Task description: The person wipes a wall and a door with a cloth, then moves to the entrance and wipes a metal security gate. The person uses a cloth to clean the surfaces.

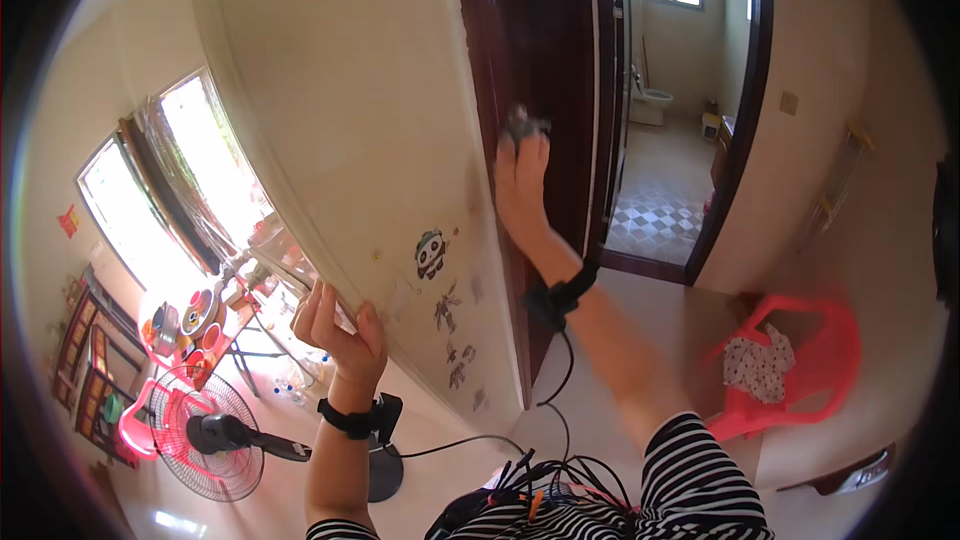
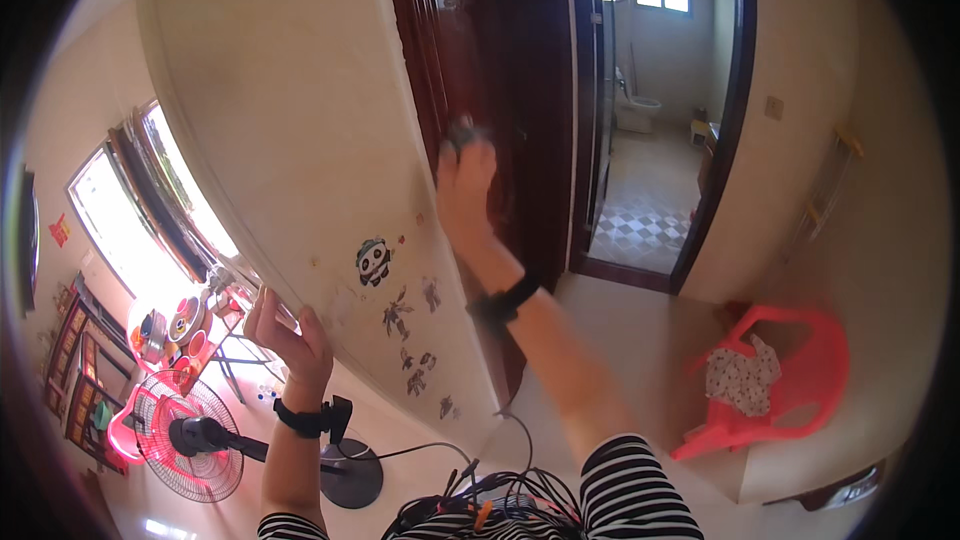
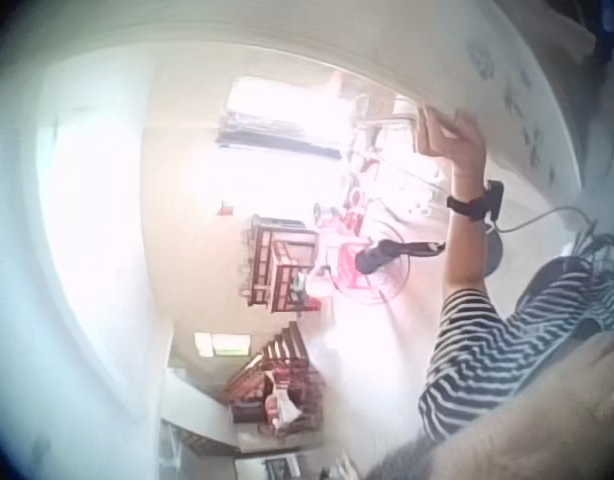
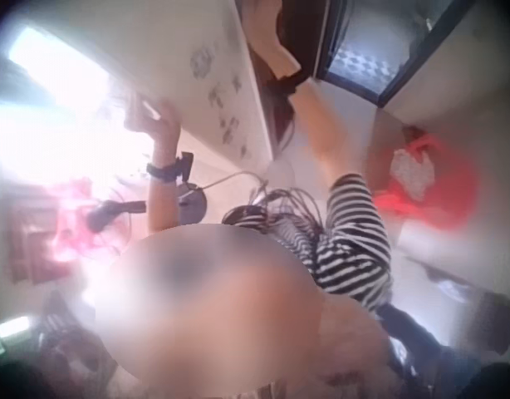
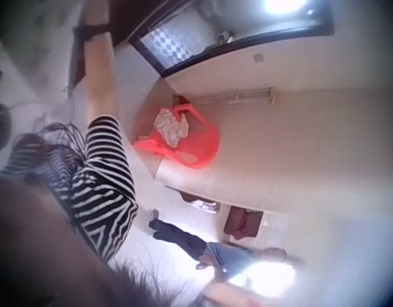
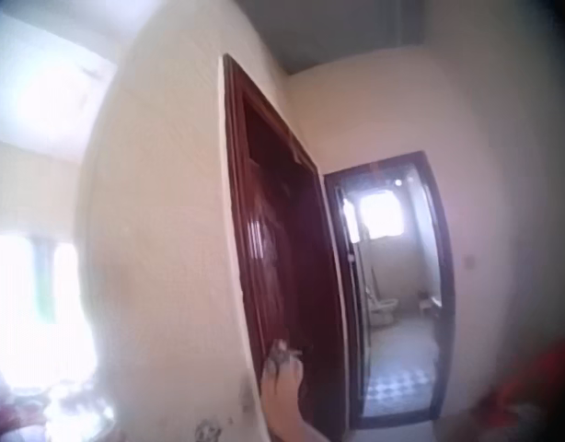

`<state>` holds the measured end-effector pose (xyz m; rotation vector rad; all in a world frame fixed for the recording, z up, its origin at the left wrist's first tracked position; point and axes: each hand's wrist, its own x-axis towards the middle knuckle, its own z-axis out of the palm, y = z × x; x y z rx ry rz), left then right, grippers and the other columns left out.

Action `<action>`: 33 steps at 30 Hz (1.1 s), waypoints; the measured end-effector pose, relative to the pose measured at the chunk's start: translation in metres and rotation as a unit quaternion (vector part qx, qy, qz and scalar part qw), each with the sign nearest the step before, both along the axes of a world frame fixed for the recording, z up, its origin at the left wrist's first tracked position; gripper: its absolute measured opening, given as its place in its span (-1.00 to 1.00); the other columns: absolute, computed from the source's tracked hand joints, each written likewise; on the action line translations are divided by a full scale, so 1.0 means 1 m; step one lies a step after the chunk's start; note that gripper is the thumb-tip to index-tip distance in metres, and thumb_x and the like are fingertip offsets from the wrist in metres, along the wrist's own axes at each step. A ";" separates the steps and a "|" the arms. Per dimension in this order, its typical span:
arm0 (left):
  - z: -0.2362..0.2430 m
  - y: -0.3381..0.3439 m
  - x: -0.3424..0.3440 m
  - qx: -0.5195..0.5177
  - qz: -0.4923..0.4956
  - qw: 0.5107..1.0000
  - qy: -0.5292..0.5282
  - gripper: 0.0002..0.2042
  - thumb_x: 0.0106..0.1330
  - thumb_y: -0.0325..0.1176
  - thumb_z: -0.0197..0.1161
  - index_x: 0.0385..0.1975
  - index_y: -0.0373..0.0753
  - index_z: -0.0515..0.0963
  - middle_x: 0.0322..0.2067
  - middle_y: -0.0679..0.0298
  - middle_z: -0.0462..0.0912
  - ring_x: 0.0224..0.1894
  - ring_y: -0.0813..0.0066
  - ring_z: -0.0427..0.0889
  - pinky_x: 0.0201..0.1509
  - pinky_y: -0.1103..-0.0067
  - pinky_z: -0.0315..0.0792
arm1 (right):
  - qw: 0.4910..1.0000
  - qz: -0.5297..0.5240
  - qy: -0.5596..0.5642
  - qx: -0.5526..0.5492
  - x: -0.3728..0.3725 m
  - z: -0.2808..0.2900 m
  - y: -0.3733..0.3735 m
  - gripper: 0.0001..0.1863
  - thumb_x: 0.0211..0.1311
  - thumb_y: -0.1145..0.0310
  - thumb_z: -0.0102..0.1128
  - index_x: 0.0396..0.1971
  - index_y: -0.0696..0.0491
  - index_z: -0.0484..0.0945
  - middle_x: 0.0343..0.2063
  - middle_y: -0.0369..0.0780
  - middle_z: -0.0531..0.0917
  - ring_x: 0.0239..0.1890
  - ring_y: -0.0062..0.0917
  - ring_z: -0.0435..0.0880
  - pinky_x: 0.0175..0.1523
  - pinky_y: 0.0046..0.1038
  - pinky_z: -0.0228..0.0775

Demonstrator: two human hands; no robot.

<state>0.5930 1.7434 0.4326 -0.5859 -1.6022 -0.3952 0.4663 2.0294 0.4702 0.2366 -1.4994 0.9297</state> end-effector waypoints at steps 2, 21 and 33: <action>0.000 0.000 0.000 0.006 -0.009 1.000 -0.002 -0.51 0.54 -0.20 0.09 0.27 -0.41 0.21 0.18 0.00 0.32 0.21 0.17 0.29 0.34 0.30 0.20 | 0.996 -0.010 0.068 0.062 0.001 0.059 0.004 -0.57 0.41 0.48 0.04 0.26 0.16 0.37 0.10 -0.01 0.41 0.08 -0.15 0.38 0.23 -0.19 0.21; -0.011 -0.001 0.009 0.073 -0.021 0.997 -0.012 -0.53 0.44 -0.05 0.14 0.18 -0.20 0.28 0.05 0.18 0.29 0.03 0.21 0.31 0.16 0.21 0.27 | 0.945 0.069 0.188 0.260 -0.019 0.225 0.043 -0.36 0.25 0.61 0.11 0.38 0.09 0.33 0.40 0.03 0.23 0.43 -0.02 0.21 0.49 -0.18 0.07; 0.003 0.025 0.046 0.099 0.067 0.985 -0.123 -0.53 0.46 -0.29 0.15 0.26 -0.36 0.24 0.04 0.12 0.32 0.15 0.22 0.26 0.30 0.25 0.18 | 0.883 0.023 0.392 0.255 -0.043 0.410 0.035 -0.57 0.35 0.53 0.08 0.21 0.21 0.43 0.20 0.03 0.53 0.26 -0.10 0.48 0.39 -0.21 0.25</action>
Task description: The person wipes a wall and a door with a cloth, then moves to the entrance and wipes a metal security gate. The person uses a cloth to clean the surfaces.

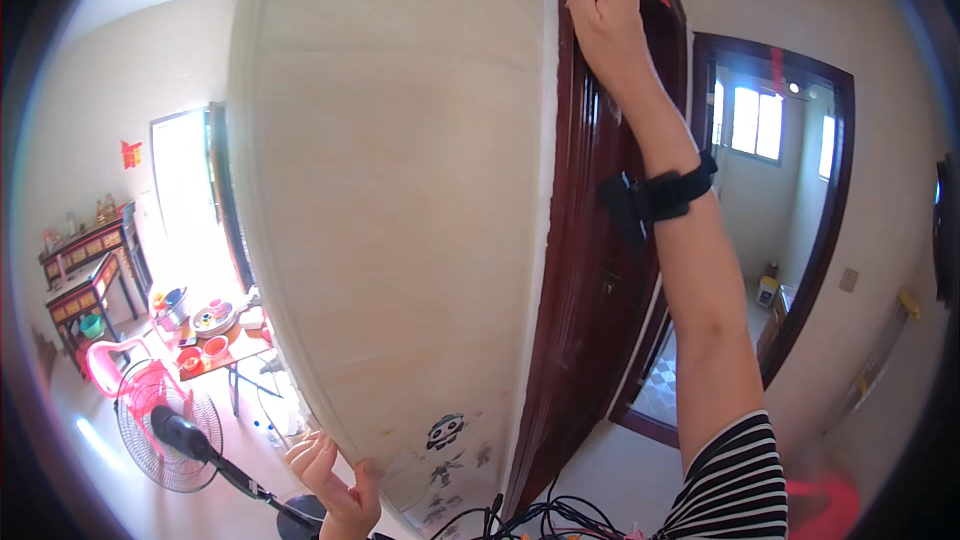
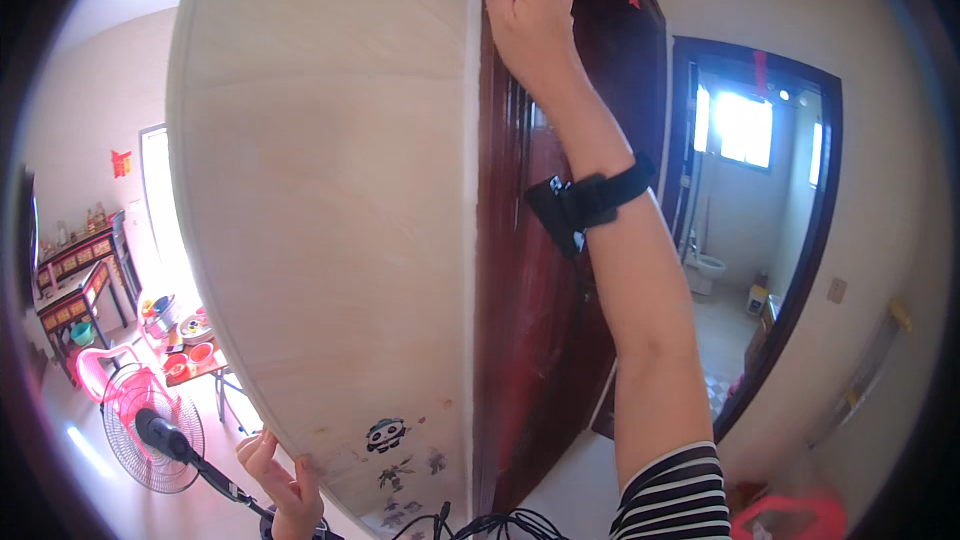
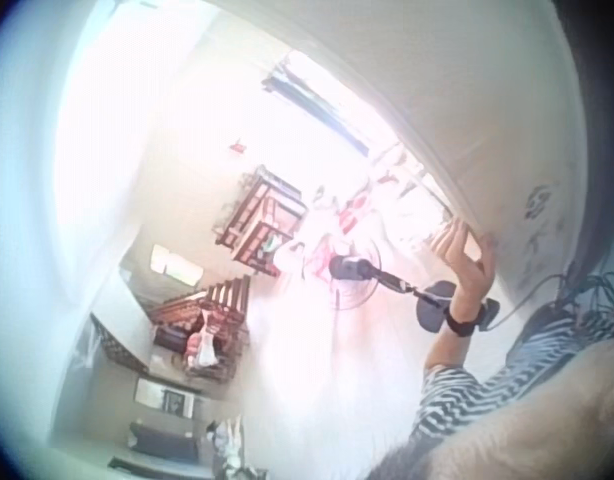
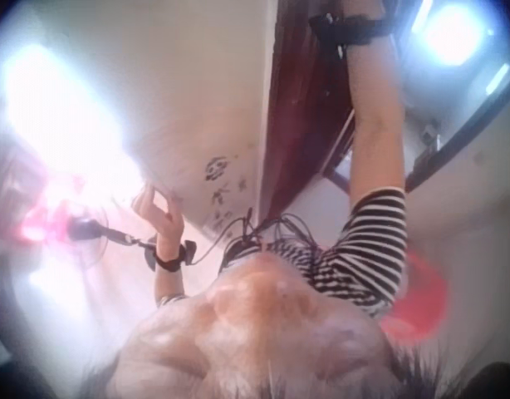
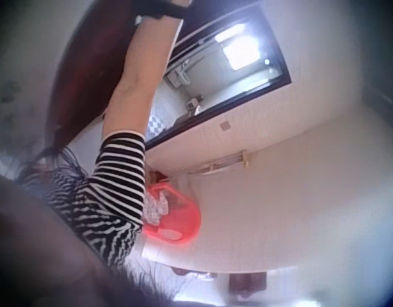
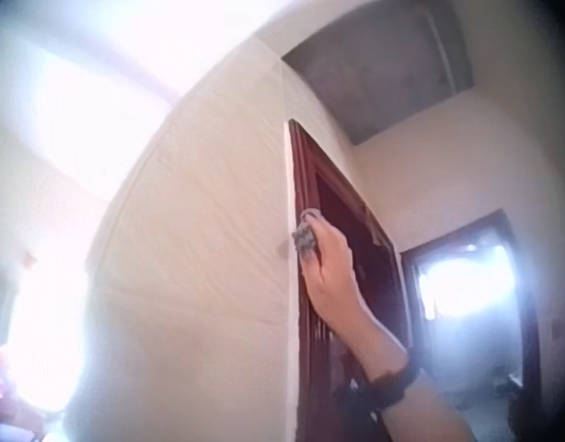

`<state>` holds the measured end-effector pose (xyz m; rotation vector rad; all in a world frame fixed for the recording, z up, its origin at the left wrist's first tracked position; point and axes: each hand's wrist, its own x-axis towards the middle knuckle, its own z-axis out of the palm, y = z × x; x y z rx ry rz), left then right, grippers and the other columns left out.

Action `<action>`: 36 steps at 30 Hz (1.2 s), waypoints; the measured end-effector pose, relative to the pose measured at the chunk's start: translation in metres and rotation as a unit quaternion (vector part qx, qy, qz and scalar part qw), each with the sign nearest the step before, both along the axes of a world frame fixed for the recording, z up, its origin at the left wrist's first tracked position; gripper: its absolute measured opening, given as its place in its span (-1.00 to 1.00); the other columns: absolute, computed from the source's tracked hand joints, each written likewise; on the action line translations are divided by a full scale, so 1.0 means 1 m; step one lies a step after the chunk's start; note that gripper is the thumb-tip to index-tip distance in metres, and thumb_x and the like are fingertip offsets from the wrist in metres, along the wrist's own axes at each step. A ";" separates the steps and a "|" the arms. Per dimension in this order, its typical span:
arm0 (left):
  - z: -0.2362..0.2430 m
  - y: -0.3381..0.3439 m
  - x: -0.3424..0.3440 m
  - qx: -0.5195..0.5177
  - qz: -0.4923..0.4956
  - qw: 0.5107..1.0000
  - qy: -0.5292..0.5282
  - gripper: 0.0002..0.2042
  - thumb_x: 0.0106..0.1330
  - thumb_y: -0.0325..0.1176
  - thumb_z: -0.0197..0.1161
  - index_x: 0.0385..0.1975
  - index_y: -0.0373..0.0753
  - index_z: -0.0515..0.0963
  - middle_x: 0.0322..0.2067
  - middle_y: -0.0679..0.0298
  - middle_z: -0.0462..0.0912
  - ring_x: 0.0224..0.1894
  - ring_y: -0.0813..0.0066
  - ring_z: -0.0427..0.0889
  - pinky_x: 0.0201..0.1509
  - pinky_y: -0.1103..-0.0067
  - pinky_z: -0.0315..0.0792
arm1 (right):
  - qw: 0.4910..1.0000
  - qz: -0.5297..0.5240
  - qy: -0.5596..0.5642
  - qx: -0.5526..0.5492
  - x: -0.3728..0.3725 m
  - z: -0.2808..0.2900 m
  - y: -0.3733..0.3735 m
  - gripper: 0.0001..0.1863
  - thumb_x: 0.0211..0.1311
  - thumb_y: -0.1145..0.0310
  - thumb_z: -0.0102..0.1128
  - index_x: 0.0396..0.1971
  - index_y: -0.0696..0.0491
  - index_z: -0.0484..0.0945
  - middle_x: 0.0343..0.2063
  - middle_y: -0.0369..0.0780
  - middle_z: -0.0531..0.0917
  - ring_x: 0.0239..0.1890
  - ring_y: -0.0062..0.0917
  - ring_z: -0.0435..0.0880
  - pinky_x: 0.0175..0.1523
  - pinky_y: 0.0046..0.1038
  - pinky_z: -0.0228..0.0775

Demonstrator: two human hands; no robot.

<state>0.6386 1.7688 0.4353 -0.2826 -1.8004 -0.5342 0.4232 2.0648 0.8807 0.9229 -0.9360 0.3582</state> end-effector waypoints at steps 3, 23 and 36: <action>0.002 0.008 0.006 0.039 0.022 0.999 -0.018 -0.56 0.44 -0.34 0.18 0.23 -0.38 0.28 0.04 0.11 0.34 0.13 0.23 0.27 0.28 0.27 0.17 | 0.993 -0.057 -0.075 -0.065 0.003 0.006 -0.007 -0.59 0.40 0.37 0.11 0.22 0.00 0.52 0.21 -0.10 0.50 0.26 -0.20 0.40 0.37 -0.25 0.13; 0.018 0.161 0.011 0.096 0.300 0.948 0.032 -0.69 0.33 -0.62 0.14 0.07 -0.39 0.43 0.13 -0.05 0.41 0.18 0.07 0.38 0.31 0.29 0.23 | 0.976 0.206 -0.049 -0.051 -0.050 0.091 0.009 -0.79 0.43 0.42 0.00 -0.08 0.16 0.55 -0.18 0.05 0.67 -0.06 0.01 0.63 0.03 -0.18 0.48; 0.032 0.277 -0.012 0.104 0.289 0.949 -0.074 -0.71 0.21 -0.68 0.20 -0.06 -0.33 0.53 -0.11 0.10 0.57 -0.04 0.18 0.53 0.10 0.40 0.41 | 0.947 0.227 -0.094 0.205 -0.063 -0.236 0.038 -0.43 0.07 0.32 0.40 0.17 -0.17 0.57 0.33 -0.23 0.46 0.44 -0.26 0.32 0.53 0.12 -0.25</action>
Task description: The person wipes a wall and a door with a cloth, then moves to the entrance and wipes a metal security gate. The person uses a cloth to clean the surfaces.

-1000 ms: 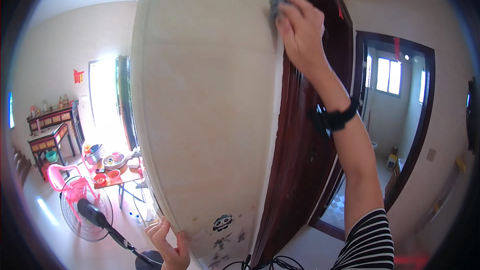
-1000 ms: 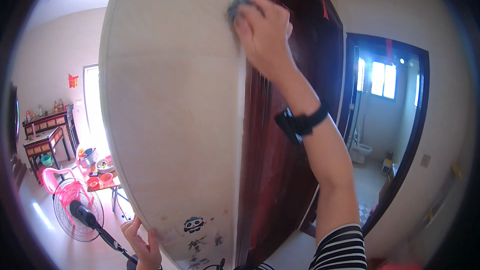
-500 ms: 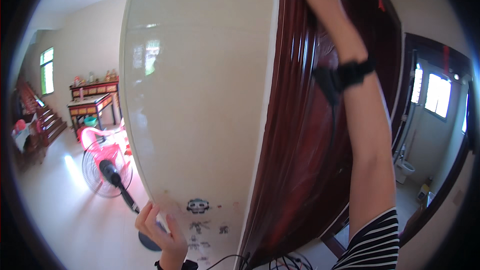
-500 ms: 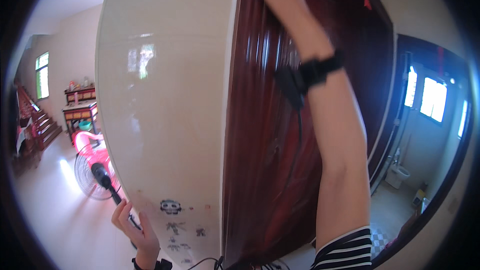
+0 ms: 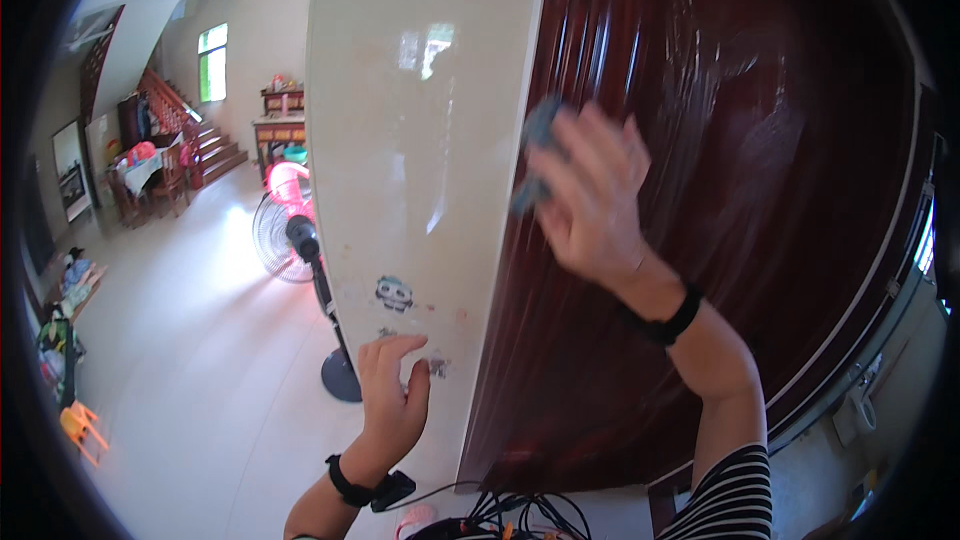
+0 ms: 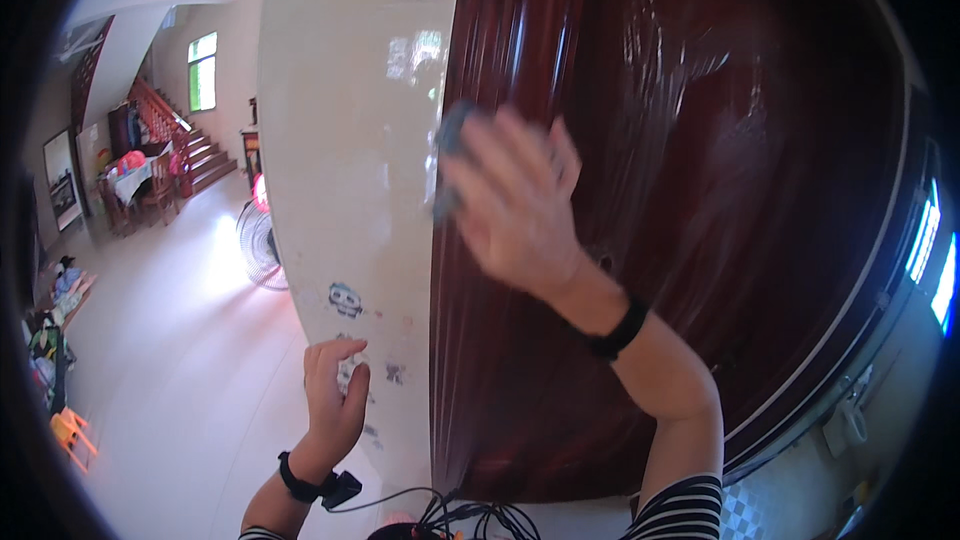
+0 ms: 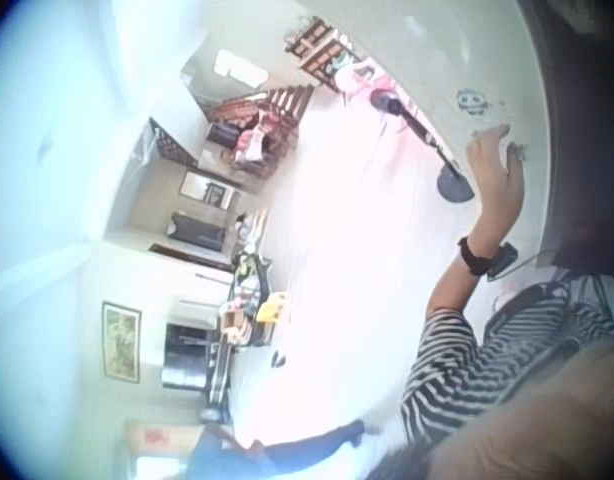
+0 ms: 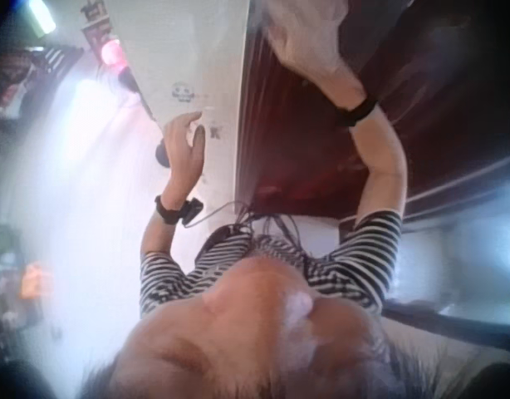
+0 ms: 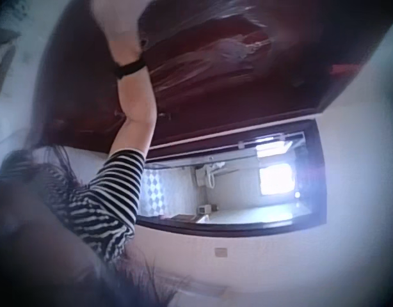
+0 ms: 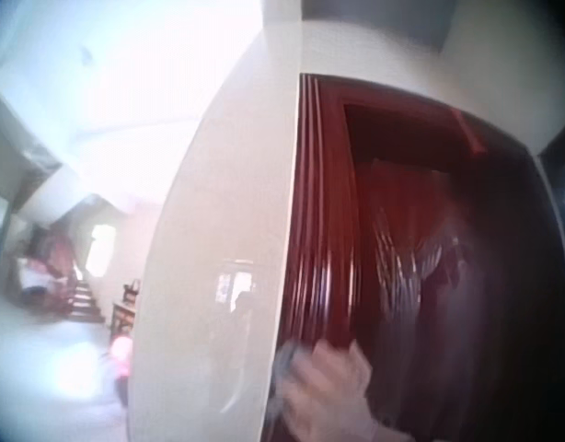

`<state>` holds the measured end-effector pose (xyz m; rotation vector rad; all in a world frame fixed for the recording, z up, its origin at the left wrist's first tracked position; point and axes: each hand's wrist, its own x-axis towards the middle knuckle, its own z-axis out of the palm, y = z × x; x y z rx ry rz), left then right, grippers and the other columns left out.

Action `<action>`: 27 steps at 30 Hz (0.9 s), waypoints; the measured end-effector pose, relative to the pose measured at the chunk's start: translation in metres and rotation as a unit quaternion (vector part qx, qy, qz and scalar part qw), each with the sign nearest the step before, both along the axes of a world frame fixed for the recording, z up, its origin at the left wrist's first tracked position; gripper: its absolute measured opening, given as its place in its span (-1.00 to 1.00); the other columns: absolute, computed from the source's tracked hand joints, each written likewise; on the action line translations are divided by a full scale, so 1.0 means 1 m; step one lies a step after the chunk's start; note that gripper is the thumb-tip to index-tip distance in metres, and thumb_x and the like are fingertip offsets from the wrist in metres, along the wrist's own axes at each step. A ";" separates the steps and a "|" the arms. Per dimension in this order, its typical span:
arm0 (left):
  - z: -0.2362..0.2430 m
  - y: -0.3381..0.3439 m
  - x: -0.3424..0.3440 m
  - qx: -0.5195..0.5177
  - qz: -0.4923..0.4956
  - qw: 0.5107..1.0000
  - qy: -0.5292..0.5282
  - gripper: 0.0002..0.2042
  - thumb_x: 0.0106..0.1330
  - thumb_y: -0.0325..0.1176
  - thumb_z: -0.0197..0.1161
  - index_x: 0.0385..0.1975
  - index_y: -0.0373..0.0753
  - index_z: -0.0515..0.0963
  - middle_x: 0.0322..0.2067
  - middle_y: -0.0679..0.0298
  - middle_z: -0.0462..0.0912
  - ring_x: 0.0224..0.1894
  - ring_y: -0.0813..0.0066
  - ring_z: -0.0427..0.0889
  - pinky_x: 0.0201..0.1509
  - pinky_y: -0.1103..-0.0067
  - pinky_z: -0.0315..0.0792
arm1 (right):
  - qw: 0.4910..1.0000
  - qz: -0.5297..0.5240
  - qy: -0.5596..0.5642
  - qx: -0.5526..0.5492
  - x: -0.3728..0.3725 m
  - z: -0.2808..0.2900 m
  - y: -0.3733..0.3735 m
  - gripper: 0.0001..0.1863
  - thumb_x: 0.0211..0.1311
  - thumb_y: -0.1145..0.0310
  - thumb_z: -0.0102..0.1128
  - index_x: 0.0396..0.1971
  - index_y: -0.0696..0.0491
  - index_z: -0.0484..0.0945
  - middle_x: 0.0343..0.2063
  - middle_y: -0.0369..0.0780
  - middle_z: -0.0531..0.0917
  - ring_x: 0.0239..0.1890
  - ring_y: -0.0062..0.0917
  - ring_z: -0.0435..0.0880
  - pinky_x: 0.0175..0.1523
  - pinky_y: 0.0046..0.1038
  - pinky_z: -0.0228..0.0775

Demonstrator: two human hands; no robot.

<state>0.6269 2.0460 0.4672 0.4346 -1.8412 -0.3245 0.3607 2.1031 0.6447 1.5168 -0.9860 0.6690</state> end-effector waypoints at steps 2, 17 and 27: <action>0.006 0.012 0.001 0.012 -0.029 0.999 0.012 -0.68 0.20 -0.71 0.21 -0.05 -0.33 0.53 -0.11 0.06 0.57 -0.10 0.16 0.57 0.01 0.39 0.46 | 0.996 0.012 0.063 0.057 0.003 -0.060 0.013 -0.59 0.21 0.21 0.31 0.08 -0.17 0.60 0.28 -0.24 0.52 0.39 -0.31 0.39 0.50 0.19 -0.23; 0.002 0.018 0.077 0.115 -0.035 0.993 0.013 -0.68 0.30 -0.71 0.18 0.04 -0.32 0.49 -0.05 0.10 0.52 -0.26 0.39 0.62 -0.21 0.56 0.55 | 0.993 -0.060 0.044 -0.091 0.033 0.057 -0.007 -0.62 0.26 0.55 0.20 0.09 0.09 0.51 0.23 -0.03 0.48 0.28 -0.04 0.42 0.36 -0.10 0.17; -0.034 -0.004 0.087 0.191 -0.038 0.980 -0.025 -0.69 0.33 -0.67 0.18 0.05 -0.32 0.47 -0.12 0.14 0.49 -0.33 0.43 0.59 -0.20 0.56 0.53 | 0.986 -0.069 0.108 0.105 0.033 -0.126 0.011 -0.56 0.29 0.30 0.27 0.17 -0.23 0.57 0.29 -0.31 0.47 0.39 -0.35 0.31 0.46 -0.14 0.00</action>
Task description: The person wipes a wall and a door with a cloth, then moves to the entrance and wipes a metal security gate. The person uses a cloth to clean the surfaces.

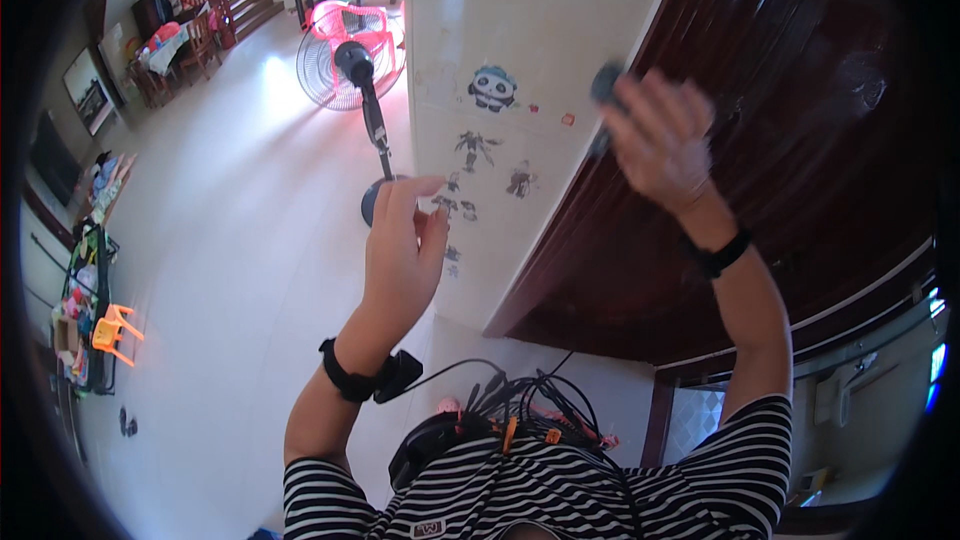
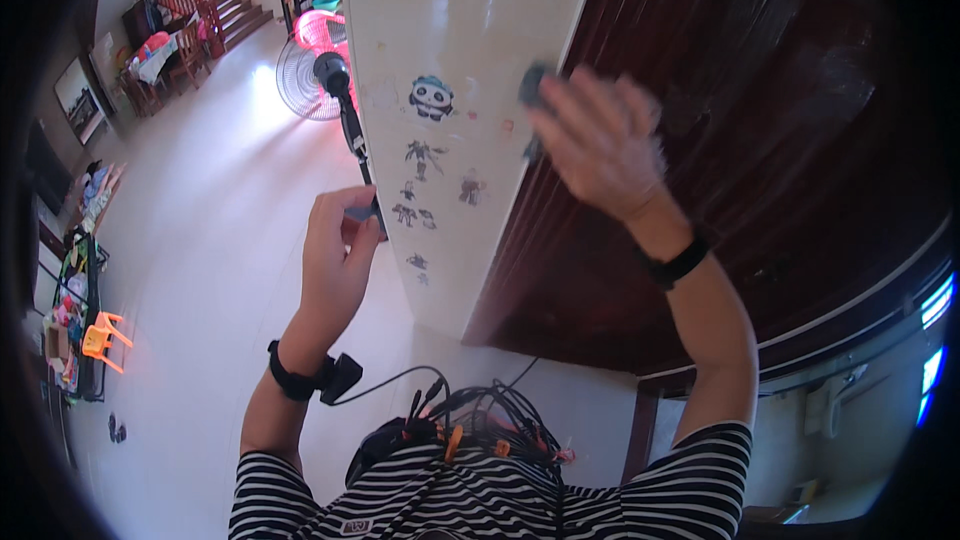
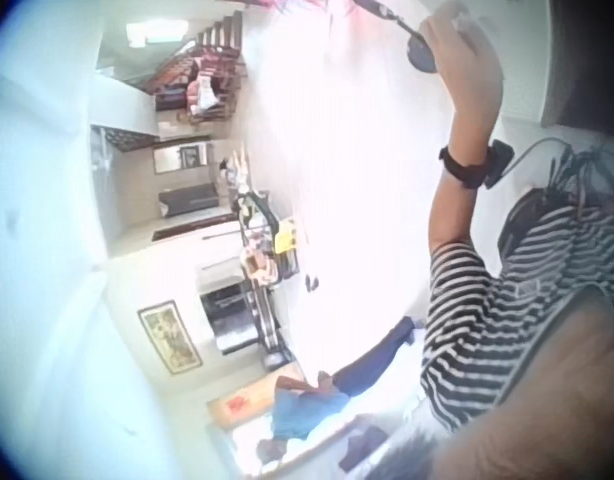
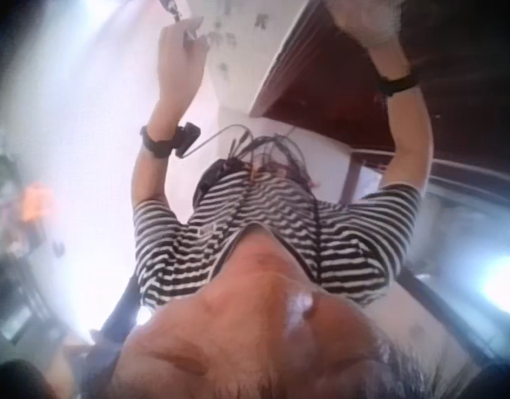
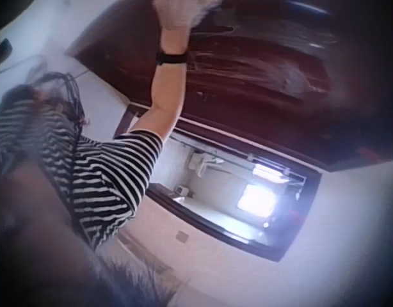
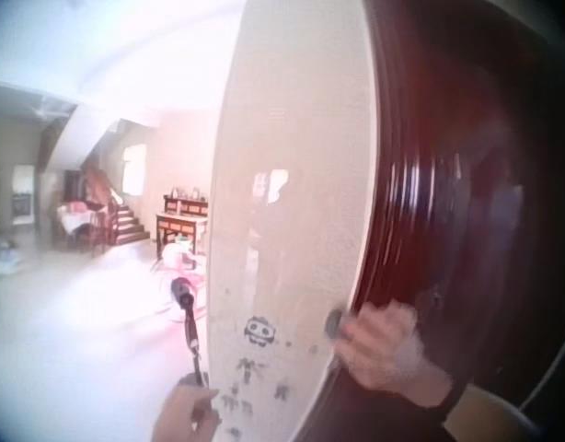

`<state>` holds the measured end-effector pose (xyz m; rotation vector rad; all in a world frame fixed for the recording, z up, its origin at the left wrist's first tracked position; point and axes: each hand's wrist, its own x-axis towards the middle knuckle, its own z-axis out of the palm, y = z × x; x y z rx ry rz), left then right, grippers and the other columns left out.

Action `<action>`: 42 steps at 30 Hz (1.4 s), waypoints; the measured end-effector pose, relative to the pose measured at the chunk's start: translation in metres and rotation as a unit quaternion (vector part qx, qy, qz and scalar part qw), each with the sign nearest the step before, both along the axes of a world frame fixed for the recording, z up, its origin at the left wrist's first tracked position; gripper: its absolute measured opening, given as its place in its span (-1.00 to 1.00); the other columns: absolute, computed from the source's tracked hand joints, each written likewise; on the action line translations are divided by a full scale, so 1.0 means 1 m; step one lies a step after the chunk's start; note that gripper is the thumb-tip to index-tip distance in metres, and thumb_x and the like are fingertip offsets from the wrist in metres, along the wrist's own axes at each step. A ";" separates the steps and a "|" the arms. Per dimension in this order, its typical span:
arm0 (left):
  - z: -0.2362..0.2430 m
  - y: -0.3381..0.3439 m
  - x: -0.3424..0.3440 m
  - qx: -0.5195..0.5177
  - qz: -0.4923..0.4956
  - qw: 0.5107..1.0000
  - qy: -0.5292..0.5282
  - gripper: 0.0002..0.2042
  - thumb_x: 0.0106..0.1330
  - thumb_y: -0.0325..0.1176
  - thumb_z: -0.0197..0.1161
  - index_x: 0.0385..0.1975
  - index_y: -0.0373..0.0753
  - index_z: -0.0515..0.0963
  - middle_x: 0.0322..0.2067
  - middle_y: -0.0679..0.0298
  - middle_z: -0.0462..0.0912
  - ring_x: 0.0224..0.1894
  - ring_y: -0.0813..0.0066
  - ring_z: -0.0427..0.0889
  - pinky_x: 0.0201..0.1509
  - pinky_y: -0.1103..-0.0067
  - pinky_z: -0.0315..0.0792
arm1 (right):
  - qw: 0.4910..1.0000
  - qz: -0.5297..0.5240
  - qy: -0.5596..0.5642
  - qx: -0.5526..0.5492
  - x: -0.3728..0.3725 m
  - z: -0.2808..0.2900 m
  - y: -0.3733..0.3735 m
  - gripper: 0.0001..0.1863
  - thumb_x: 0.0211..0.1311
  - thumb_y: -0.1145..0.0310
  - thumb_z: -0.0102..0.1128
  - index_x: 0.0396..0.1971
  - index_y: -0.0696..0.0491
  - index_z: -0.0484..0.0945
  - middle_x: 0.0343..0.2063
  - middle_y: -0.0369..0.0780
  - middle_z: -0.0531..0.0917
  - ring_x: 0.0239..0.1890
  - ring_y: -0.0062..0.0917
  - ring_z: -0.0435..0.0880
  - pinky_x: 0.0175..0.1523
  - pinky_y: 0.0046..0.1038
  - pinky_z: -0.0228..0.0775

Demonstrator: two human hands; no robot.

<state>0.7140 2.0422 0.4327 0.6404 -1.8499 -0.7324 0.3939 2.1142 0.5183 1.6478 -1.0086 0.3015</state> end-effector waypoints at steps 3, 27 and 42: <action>-0.005 0.000 -0.010 -0.003 0.003 1.000 -0.014 -0.69 0.36 -0.68 0.16 0.08 -0.34 0.46 -0.08 0.19 0.48 -0.29 0.52 0.59 -0.15 0.59 0.58 | 0.994 -0.021 0.063 0.083 -0.008 -0.084 0.015 -0.64 0.39 0.18 0.13 0.15 -0.23 0.58 0.34 -0.33 0.44 0.39 -0.42 0.30 0.46 -0.13 0.02; 0.104 0.063 -0.181 -0.129 0.125 0.978 0.110 -0.62 0.60 -0.23 0.07 0.22 -0.37 0.34 -0.17 0.26 0.48 -0.13 0.58 0.52 0.02 0.59 0.53 | 0.880 0.342 -0.094 -0.317 -0.037 0.211 -0.044 -0.61 0.38 0.55 0.12 0.19 0.04 0.50 0.23 -0.03 0.45 0.32 -0.05 0.35 0.40 -0.12 0.16; 0.131 0.078 -0.187 -0.027 0.178 0.975 0.131 -0.61 0.41 -0.46 0.12 0.19 -0.47 0.33 -0.03 -0.03 0.55 -0.09 0.29 0.61 0.01 0.48 0.51 | 0.971 0.217 0.081 0.058 -0.082 -0.174 0.004 -0.74 0.41 0.20 0.08 0.00 -0.15 0.63 0.26 -0.31 0.52 0.33 -0.41 0.44 0.48 -0.18 0.10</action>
